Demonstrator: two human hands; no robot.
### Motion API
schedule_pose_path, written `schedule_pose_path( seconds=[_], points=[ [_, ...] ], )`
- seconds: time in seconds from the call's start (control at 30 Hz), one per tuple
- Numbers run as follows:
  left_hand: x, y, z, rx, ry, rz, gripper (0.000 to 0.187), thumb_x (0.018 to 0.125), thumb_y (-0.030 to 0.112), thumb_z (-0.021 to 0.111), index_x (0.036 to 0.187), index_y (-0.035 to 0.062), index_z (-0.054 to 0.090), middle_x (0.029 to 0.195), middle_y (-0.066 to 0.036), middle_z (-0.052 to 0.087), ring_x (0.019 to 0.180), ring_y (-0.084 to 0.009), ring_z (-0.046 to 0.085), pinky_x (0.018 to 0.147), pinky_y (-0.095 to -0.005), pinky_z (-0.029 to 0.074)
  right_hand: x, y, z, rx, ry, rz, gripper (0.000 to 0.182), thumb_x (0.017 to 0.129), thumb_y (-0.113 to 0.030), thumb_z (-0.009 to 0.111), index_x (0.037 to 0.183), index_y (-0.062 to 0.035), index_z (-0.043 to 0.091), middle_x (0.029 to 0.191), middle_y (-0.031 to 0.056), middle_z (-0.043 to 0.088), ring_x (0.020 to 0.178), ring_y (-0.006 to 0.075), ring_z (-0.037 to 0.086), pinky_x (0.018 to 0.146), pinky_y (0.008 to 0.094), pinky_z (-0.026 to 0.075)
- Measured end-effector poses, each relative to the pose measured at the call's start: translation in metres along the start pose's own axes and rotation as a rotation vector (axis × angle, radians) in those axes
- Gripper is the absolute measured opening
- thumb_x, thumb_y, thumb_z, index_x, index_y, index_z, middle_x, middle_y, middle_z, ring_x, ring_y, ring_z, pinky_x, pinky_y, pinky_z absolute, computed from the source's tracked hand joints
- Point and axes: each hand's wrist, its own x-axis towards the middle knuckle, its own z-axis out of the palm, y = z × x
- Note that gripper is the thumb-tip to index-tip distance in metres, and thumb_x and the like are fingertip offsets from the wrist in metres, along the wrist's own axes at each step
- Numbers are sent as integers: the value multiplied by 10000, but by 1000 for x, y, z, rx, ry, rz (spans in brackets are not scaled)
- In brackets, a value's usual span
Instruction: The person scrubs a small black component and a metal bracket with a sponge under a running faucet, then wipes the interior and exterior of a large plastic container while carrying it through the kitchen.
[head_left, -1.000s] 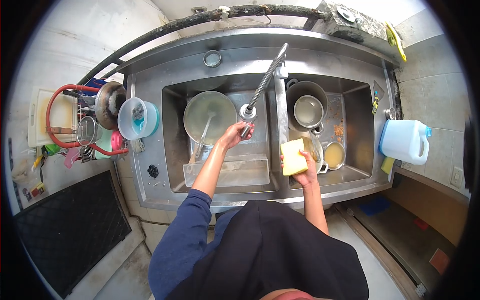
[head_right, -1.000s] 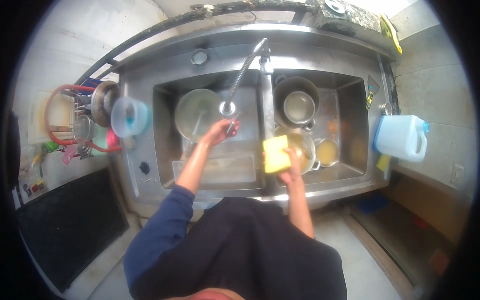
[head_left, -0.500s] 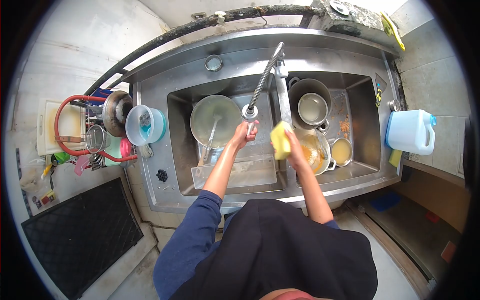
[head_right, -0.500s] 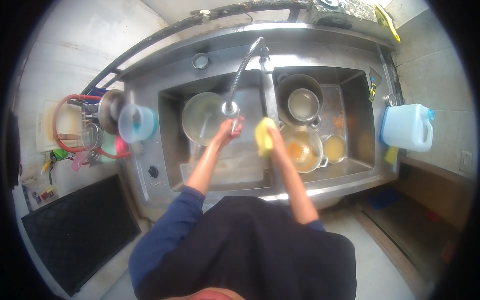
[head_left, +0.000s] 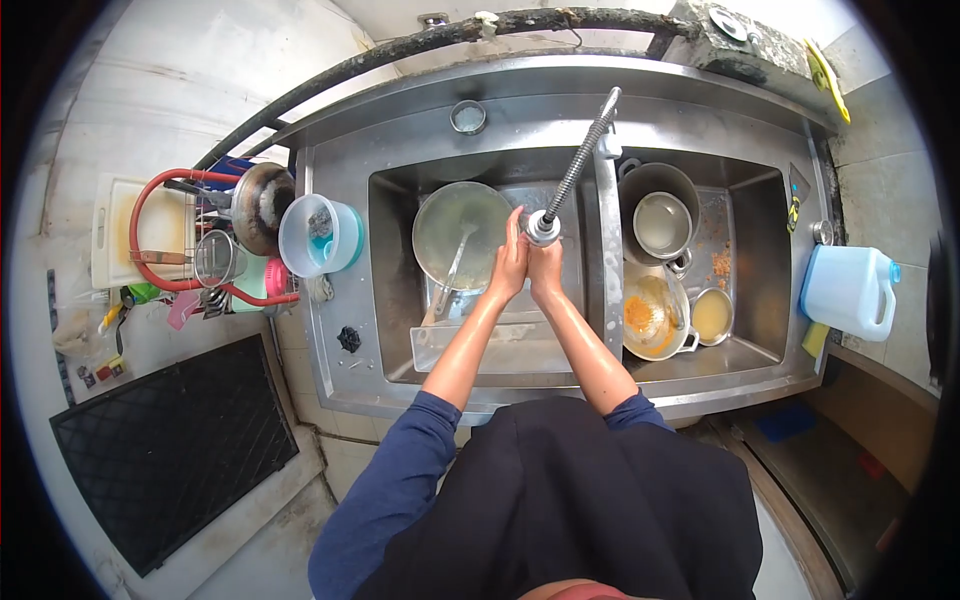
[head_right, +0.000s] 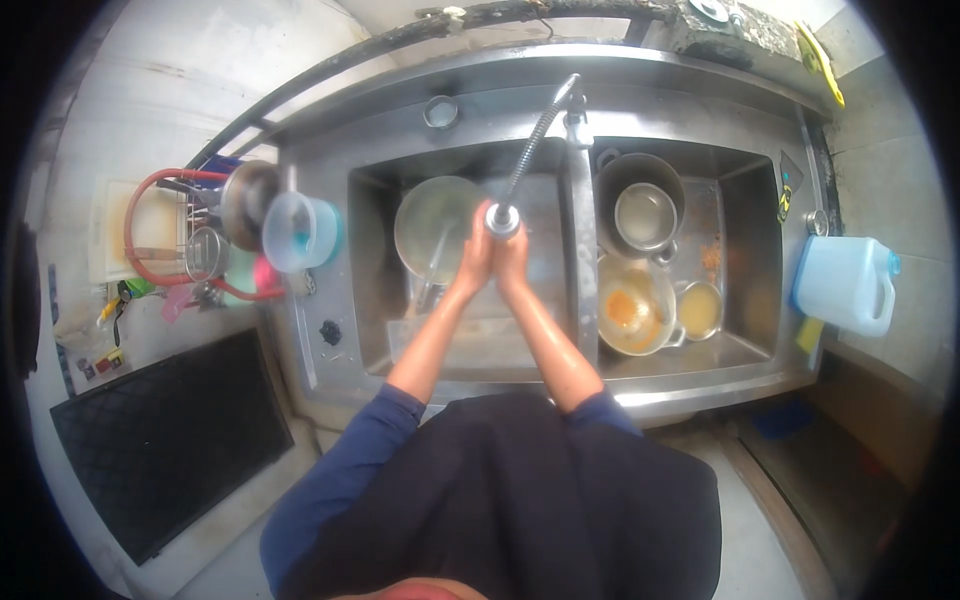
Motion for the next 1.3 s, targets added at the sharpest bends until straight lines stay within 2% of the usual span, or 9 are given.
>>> schedule_pose_path(
  seconds=[0.1, 0.33, 0.47, 0.53, 0.6, 0.63, 0.87, 1.07, 1.3],
  points=[
    [-6, 19, 2, -67, 16, -341, 581, 972, 465, 344, 1407, 111, 192, 1185, -246, 537, 1030, -368, 592, 843, -394, 464, 3, -10, 2, 23, 64, -84, 158, 856, -47, 543, 1002, -13, 591, 847, 18, 609, 790, 112, 577, 690, 272, 468],
    [-19, 26, 41, -291, 283, -213, 537, 980, 467, 351, 1330, 65, 289, 1203, -121, 533, 1145, -223, 481, 967, -327, 372, 15, -32, -5, -358, 68, -265, 379, 917, -339, 552, 747, -7, 617, 623, 50, 604, 596, 118, 557, 554, 321, 441],
    [-20, 31, 32, -1012, 263, -240, 394, 1002, 393, 346, 1287, 122, 358, 934, -40, 517, 697, -94, 463, 599, -238, 391, 38, -24, -18, -580, -35, -746, 528, 949, -439, 453, 716, 12, 598, 570, 71, 565, 545, 125, 535, 529, 335, 430],
    [-22, 40, 14, -1144, 143, -305, 417, 991, 413, 368, 1301, 134, 354, 814, -2, 467, 571, -51, 343, 512, -197, 280, 51, -15, -41, -468, -208, -483, 563, 939, -494, 450, 721, -2, 615, 575, 46, 571, 539, 140, 548, 515, 344, 424],
    [-22, 38, -5, -1092, -134, -386, 445, 983, 417, 391, 1331, 143, 340, 734, 16, 425, 546, -58, 330, 507, -204, 290, 49, -17, -45, -110, -186, 142, 511, 909, -508, 504, 752, -42, 643, 687, 29, 632, 619, 130, 597, 701, 321, 491],
    [-21, 39, -9, -903, -31, -352, 431, 988, 386, 402, 1332, 130, 366, 747, 5, 467, 583, -72, 397, 528, -217, 338, 43, -15, -45, -165, -156, 180, 717, 913, -643, 242, 983, -43, 627, 892, 79, 656, 790, 202, 628, 841, 379, 477],
    [-37, 12, -13, -356, -39, -119, 360, 975, 303, 465, 1235, 54, 460, 874, -19, 578, 726, -111, 528, 655, -247, 439, 39, 3, -73, 759, -154, 731, 678, 932, -547, 185, 1287, -27, 438, 1284, 174, 506, 1178, 344, 485, 1019, 515, 346],
    [-33, -3, -4, 105, 37, 53, 261, 947, 192, 499, 1149, 27, 487, 901, -136, 614, 734, -227, 584, 676, -325, 461, 16, -25, -67, 465, -373, 495, 559, 892, -493, 342, 1159, -31, 506, 1084, 142, 586, 1000, 262, 578, 828, 376, 478],
    [-25, 5, 17, 793, -154, 247, 203, 903, 124, 478, 996, -54, 447, 939, -213, 602, 900, -385, 594, 735, -467, 461, -13, 3, -30, 15, 149, 120, 388, 877, -318, 634, 1053, 24, 584, 867, 35, 618, 769, 115, 560, 648, 271, 446]
  ],
)
